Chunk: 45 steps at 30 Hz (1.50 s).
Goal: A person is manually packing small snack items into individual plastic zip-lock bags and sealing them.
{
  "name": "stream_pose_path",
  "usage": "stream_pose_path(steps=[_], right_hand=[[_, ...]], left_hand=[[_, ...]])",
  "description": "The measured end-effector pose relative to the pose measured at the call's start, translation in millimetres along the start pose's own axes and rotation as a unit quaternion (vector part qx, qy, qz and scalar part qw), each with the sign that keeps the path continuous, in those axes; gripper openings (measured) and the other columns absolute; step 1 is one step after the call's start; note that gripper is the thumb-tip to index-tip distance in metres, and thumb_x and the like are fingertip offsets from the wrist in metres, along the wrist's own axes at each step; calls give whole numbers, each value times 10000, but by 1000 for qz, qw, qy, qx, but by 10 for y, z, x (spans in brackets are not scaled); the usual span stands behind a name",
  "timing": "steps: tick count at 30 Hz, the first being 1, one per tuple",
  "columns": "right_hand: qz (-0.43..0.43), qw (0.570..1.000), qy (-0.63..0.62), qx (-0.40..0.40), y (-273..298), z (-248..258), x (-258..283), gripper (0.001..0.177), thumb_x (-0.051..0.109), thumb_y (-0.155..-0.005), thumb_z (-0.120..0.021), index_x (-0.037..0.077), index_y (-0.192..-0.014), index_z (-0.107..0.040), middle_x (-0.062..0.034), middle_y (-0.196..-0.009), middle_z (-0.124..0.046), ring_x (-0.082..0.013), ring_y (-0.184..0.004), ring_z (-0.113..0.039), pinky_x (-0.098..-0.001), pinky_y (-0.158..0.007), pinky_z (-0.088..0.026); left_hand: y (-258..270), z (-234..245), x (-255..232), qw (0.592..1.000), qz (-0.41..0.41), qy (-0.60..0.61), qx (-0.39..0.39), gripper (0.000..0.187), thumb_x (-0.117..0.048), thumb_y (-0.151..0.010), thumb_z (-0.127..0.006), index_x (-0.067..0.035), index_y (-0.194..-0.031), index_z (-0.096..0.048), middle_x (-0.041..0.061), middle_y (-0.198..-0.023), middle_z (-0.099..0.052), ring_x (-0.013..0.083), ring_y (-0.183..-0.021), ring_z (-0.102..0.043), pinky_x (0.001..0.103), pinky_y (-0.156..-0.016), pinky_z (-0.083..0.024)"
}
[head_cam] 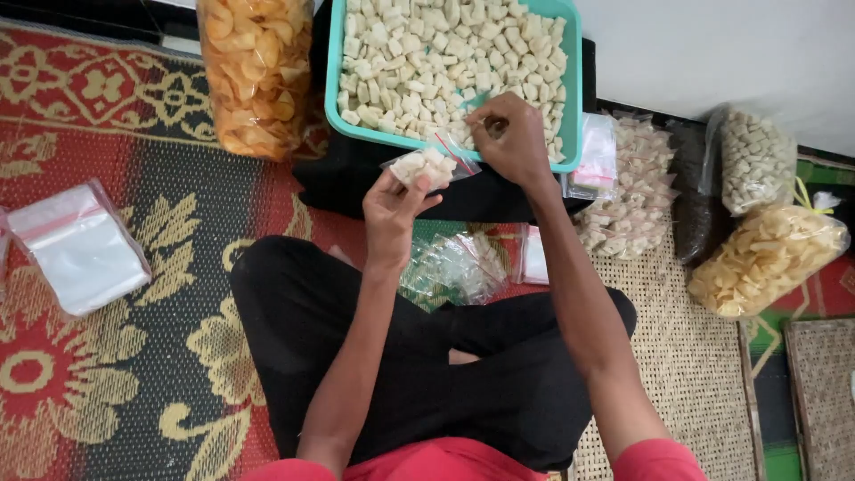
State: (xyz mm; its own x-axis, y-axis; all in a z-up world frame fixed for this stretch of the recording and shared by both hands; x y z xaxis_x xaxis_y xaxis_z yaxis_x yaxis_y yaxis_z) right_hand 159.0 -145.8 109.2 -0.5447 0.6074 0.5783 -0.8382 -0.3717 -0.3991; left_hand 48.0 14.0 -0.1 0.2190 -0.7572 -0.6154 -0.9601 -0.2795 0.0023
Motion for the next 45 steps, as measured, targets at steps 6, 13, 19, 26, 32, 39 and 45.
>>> stream_pose_path(steps=[6,13,19,26,32,39,45], right_hand=[[-22,996,-51,-64,14,46,-43,200,-39,-844,-710,47,-1012,-777,-148,-943,-701,-316,-810,-750,-368,-718,-603],[-55,981,-167,-84,54,275,105,265,-119,-901,-669,-2,-1137,-697,-104,-925,-728,-148,-831,-719,-269,-815,-627],[-68,964,-253,-37,296,286,559,169,-85,-971,-739,-35,-1132,-726,-138,-871,-720,-89,-793,-621,-303,-780,-571],[-7,983,-181,6,311,263,898,221,-84,-899,-849,-42,-1083,-735,-140,-882,-693,-163,-908,-638,-418,-923,-579],[-9,988,-153,15,295,233,931,154,-27,-933,-851,-35,-1047,-748,-143,-861,-685,-172,-903,-603,-424,-901,-563],[24,986,-161,49,276,232,1096,82,-28,-1007,-751,-10,-1087,-760,-186,-1034,-723,-205,-916,-589,-416,-903,-537],[26,985,-166,49,303,239,1041,267,-3,-916,-856,-51,-1145,-727,-215,-1024,-713,-204,-887,-644,-434,-871,-579]], left_hand=[[-4,-18,-60,1000,10,-16,-3,319,-73,-955,-764,7,-1244,-657,189,-1113,-742,409,-906,-778,424,-700,-699],[70,-165,-292,998,41,-44,17,390,-116,-954,-713,78,-1277,-608,182,-1136,-717,239,-907,-756,255,-713,-627],[-8,0,-79,1000,10,-27,-11,310,-96,-956,-767,7,-1229,-660,184,-1094,-741,402,-900,-779,404,-701,-691],[22,-25,-140,999,-4,-40,4,324,-89,-944,-784,23,-1222,-663,198,-1077,-747,385,-898,-783,398,-688,-690],[13,-31,-128,999,-12,-39,14,350,-85,-931,-802,35,-1228,-661,211,-1078,-750,379,-891,-787,394,-685,-690],[15,-32,-110,999,-18,-42,26,332,-79,-945,-783,36,-1228,-651,198,-1078,-746,362,-894,-787,365,-683,-688],[22,-65,-130,998,-23,-37,34,336,-84,-940,-788,29,-1223,-648,190,-1072,-746,356,-891,-786,362,-679,-690]])
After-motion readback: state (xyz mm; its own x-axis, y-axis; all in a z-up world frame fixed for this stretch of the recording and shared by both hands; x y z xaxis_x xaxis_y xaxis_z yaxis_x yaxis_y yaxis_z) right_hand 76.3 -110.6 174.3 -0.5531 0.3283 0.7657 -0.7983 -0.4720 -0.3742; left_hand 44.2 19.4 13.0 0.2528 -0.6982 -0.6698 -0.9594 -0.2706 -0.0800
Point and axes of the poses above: each hand's wrist, its own y-axis away from the middle knuckle, its own z-axis out of the back of the hand, x = y × z, the point moved 5 cm from there along -y, towards the middle knuckle
